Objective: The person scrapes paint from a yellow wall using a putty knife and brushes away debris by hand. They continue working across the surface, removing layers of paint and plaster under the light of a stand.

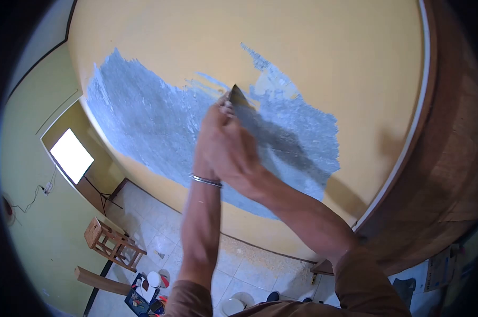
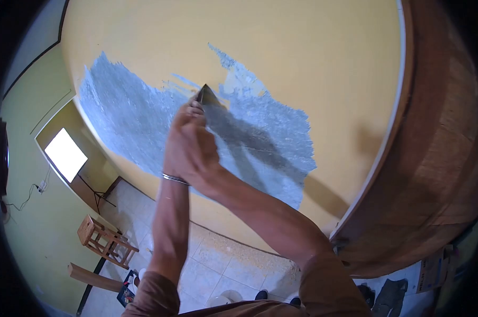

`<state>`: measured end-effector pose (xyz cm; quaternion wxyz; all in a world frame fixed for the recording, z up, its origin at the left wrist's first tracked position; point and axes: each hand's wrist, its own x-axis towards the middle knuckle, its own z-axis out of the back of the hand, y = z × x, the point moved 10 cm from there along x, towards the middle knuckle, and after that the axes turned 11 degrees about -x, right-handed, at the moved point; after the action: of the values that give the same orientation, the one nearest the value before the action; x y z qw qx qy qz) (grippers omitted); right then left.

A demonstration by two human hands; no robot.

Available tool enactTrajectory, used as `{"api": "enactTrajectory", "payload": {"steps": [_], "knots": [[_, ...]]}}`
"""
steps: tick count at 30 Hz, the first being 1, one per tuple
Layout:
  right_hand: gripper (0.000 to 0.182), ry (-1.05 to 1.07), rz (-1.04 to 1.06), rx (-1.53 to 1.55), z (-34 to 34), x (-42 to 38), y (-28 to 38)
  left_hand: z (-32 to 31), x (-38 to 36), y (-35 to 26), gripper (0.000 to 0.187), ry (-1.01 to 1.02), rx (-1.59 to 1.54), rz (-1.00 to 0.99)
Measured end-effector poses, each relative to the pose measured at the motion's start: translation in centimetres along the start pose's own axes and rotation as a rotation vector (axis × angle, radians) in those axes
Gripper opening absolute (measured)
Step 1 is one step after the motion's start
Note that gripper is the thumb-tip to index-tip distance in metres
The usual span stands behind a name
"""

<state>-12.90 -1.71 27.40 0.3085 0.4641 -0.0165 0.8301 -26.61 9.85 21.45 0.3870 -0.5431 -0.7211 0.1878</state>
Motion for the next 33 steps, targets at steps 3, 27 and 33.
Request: {"api": "enactTrajectory", "payload": {"steps": [3,27,33], "knots": [[0.034,0.022,-0.025,-0.080,-3.7,3.9,4.2,-0.9,-2.2,-3.6,0.026,-0.090,0.480,-0.240],[0.019,-0.046,-0.091,0.267,5.5,-12.1,-14.1,-4.4,-6.6,17.9,0.037,-0.507,-0.281,-0.142],[0.039,0.098,-0.219,0.195,1.4,-4.3,-10.1,-0.4,-1.1,9.7,0.037,-0.424,-0.232,-0.202]]}}
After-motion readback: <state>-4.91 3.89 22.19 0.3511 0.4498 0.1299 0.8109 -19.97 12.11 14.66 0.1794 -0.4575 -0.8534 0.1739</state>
